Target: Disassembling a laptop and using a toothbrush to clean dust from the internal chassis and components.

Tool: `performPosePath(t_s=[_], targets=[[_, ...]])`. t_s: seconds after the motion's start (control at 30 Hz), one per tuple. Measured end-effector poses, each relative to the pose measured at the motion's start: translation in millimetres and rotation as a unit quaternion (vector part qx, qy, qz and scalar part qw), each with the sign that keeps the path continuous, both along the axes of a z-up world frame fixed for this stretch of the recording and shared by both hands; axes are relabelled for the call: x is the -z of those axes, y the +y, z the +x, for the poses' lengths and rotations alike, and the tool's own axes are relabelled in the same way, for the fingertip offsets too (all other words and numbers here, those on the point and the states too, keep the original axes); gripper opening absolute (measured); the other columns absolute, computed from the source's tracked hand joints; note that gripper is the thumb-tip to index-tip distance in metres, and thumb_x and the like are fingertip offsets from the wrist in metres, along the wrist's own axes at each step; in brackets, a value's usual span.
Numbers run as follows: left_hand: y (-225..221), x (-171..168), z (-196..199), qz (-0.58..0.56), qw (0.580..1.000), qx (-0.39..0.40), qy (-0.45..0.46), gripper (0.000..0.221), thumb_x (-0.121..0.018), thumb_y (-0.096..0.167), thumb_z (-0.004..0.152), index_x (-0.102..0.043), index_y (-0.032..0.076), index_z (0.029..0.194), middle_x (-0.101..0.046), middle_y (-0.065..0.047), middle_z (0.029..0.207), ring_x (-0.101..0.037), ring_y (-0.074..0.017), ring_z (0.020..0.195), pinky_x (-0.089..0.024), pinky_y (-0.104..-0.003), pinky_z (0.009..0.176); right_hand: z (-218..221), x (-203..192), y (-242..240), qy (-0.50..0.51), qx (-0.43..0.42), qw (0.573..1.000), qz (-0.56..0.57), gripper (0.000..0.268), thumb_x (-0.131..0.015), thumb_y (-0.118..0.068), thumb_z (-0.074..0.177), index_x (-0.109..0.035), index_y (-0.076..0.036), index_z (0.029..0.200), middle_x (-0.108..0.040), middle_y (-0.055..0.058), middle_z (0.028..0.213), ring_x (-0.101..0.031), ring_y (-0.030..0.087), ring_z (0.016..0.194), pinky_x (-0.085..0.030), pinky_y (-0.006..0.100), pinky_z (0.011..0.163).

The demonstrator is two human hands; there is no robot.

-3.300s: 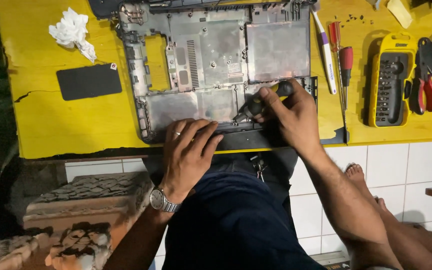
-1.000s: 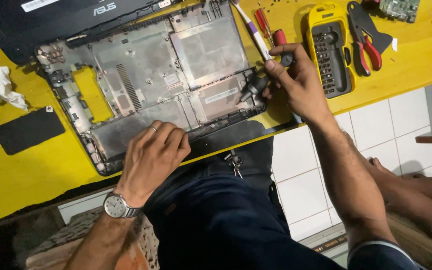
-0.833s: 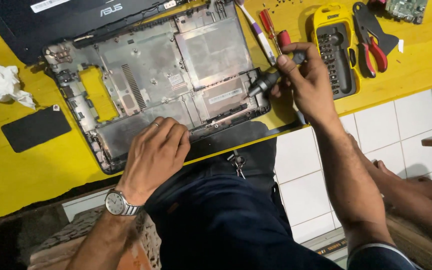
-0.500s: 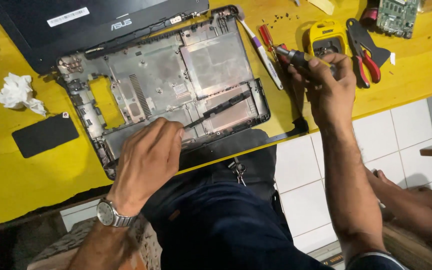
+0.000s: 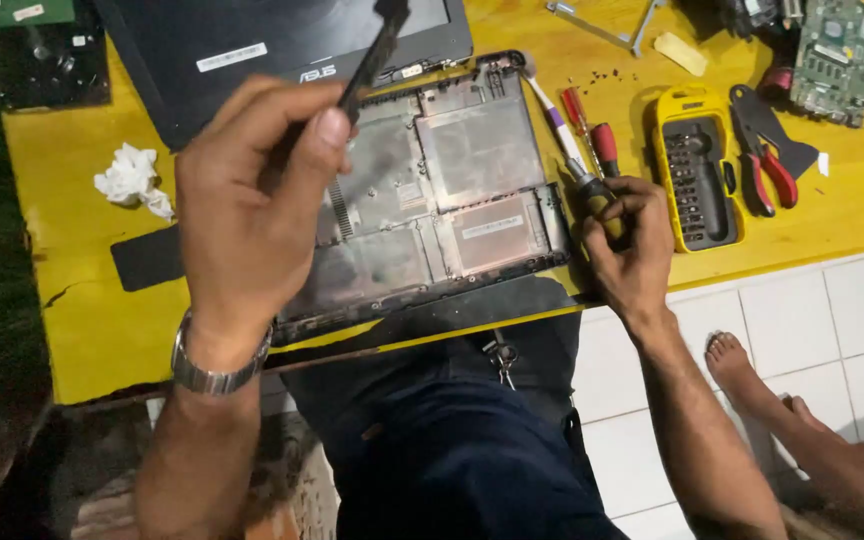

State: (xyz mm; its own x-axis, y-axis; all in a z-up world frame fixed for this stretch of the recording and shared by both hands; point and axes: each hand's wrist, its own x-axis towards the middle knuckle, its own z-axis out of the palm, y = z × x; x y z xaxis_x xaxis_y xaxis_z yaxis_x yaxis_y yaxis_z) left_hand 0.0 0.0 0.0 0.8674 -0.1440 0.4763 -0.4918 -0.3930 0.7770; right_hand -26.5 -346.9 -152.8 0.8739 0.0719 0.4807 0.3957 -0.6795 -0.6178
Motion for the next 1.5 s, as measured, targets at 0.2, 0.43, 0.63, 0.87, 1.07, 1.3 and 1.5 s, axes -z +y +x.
performPosePath(t_s=[0.2, 0.43, 0.63, 0.87, 1.07, 1.3, 1.5], targets=[[-7.4, 26.1, 33.6, -0.366, 0.914, 0.125, 0.12, 0.03, -0.064, 0.018, 0.11, -0.064, 0.003, 0.136, -0.07, -0.011, 0.122, -0.066, -0.0197, 0.109, -0.058, -0.032, 0.094, -1.5, 5.8, 0.8, 0.023, -0.01, 0.997, -0.069, 0.011, -0.066, 0.002, 0.096, -0.058, 0.004, 0.103, -0.059, 0.022, 0.129, -0.062, 0.034, 0.11, -0.05, 0.04, 0.087], [-15.5, 65.8, 62.5, -0.528, 0.809, 0.187, 0.178, 0.031, -0.061, 0.007, 0.107, -0.065, 0.002, 0.137, -0.065, -0.017, 0.129, -0.056, -0.0248, 0.109, -0.052, -0.036, 0.096, 6.3, -15.4, 2.8, 0.015, -0.024, 0.998, -0.054, 0.012, -0.067, -0.002, 0.097, -0.063, 0.004, 0.106, -0.064, 0.023, 0.12, -0.062, 0.035, 0.118, -0.048, 0.045, 0.103], [-11.2, 87.3, 78.3, -0.595, 0.758, 0.198, 0.179, 0.033, -0.066, 0.007, 0.103, -0.064, -0.003, 0.134, -0.067, -0.013, 0.11, -0.06, -0.0236, 0.1, -0.057, -0.037, 0.094, 46.1, -5.6, -14.1, 0.055, 0.032, 0.987, -0.147, 0.017, -0.068, -0.012, 0.103, -0.066, 0.001, 0.114, -0.066, 0.017, 0.104, -0.057, 0.029, 0.092, -0.048, 0.042, 0.075], [13.8, 120.1, 97.4, -0.599, 0.762, 0.174, 0.175, 0.035, -0.069, 0.016, 0.1, -0.065, 0.004, 0.133, -0.068, -0.013, 0.11, -0.066, -0.0209, 0.104, -0.062, -0.048, 0.101, 79.3, 8.8, -12.1, 0.136, 0.067, 0.965, -0.213, 0.032, -0.068, -0.043, 0.1, -0.072, -0.012, 0.111, -0.064, 0.017, 0.1, -0.064, 0.044, 0.1, -0.051, 0.053, 0.084], [20.0, 130.0, 96.9, -0.613, 0.743, 0.193, 0.188, 0.032, -0.068, 0.014, 0.1, -0.064, 0.002, 0.129, -0.068, -0.015, 0.108, -0.07, -0.0258, 0.103, -0.059, -0.062, 0.105, 82.9, 4.1, -4.0, 0.207, 0.096, 0.951, -0.206, 0.036, -0.069, -0.046, 0.098, -0.074, -0.013, 0.112, -0.068, 0.015, 0.103, -0.067, 0.041, 0.101, -0.053, 0.052, 0.081], [14.3, 136.4, 96.4, -0.608, 0.74, 0.192, 0.217, 0.035, -0.072, 0.02, 0.097, -0.064, -0.002, 0.124, -0.07, -0.016, 0.1, -0.074, -0.0292, 0.095, -0.064, -0.061, 0.09, 86.0, 0.7, -10.6, 0.247, 0.171, 0.944, -0.133, 0.037, -0.074, -0.047, 0.094, -0.076, -0.014, 0.11, -0.072, 0.015, 0.095, -0.069, 0.041, 0.103, -0.054, 0.055, 0.084], [16.4, 131.6, 96.7, -0.602, 0.746, 0.195, 0.207, 0.037, -0.072, 0.02, 0.097, -0.064, -0.003, 0.125, -0.068, -0.018, 0.099, -0.073, -0.0296, 0.095, -0.064, -0.06, 0.087, 72.6, -7.6, -7.2, 0.196, 0.148, 0.969, 0.023, 0.036, -0.073, -0.034, 0.105, -0.065, -0.002, 0.121, -0.071, 0.022, 0.102, -0.068, 0.039, 0.096, -0.052, 0.053, 0.079]])
